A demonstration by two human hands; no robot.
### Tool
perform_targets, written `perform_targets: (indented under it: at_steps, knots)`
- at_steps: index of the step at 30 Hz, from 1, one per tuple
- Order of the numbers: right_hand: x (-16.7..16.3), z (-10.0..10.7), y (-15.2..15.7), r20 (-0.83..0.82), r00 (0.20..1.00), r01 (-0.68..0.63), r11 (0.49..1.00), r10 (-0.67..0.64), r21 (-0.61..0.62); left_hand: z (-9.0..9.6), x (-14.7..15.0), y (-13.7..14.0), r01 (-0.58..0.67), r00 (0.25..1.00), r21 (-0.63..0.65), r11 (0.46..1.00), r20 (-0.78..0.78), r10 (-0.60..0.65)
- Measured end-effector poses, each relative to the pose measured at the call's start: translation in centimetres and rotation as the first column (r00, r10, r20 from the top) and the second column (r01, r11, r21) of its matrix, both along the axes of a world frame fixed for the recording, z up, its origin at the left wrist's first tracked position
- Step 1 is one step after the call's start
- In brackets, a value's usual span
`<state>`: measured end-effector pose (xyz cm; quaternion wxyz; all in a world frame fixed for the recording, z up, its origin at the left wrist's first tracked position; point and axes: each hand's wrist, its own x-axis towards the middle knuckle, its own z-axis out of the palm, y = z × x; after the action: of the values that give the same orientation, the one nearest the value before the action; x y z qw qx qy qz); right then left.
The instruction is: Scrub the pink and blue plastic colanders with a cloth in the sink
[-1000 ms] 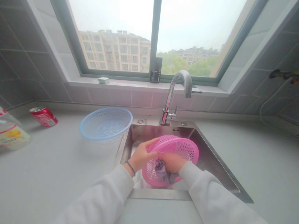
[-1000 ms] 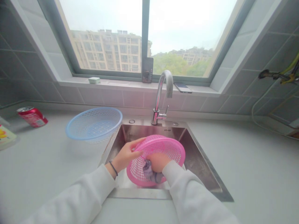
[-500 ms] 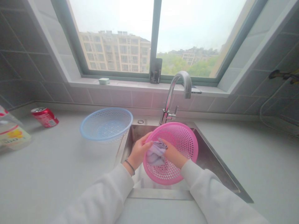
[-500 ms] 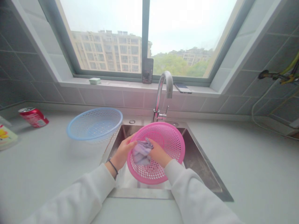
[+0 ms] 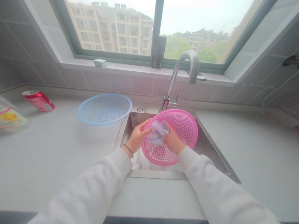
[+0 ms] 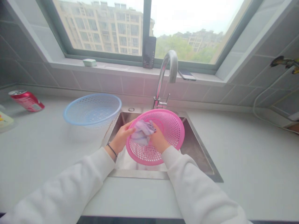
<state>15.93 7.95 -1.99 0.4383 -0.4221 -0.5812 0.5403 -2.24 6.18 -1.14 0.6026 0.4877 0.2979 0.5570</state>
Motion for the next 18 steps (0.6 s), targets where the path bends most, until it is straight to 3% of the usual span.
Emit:
perform_targets:
  at_steps: [2, 5, 8, 11, 14, 18]
  knots:
    - [-0.02, 0.21, 0.04, -0.056, 0.998, 0.007, 0.999, -0.009, -0.033, 0.00, 0.04, -0.03, 0.013, 1.000, 0.011, 1.000, 0.006, -0.013]
    - [0.04, 0.52, -0.28, 0.224, 0.965, -0.136, 0.991, 0.133, -0.001, -0.15, 0.01, -0.13, -0.006, 1.000, -0.010, 1.000, -0.026, 0.005]
    - [0.10, 0.45, -0.72, 0.577, 0.781, -0.309, 0.951, 0.239, 0.025, -0.54, -0.13, -0.19, -0.030, 0.993, -0.045, 0.999, -0.116, 0.024]
    - [0.18, 0.23, -0.91, 0.707, 0.665, -0.346, 0.938, 0.242, 0.005, -0.81, -0.23, -0.19, -0.031, 0.981, -0.023, 0.999, -0.191, 0.026]
    - [0.19, 0.32, -0.87, 0.669, 0.706, -0.335, 0.942, 0.234, 0.024, -0.61, -0.25, -0.16, -0.045, 0.981, -0.002, 0.999, -0.187, 0.043]
    - [-0.08, 0.52, -0.66, 0.321, 0.937, -0.154, 0.988, 0.138, 0.024, -0.13, -0.14, -0.05, -0.043, 0.998, -0.023, 0.999, -0.053, 0.042]
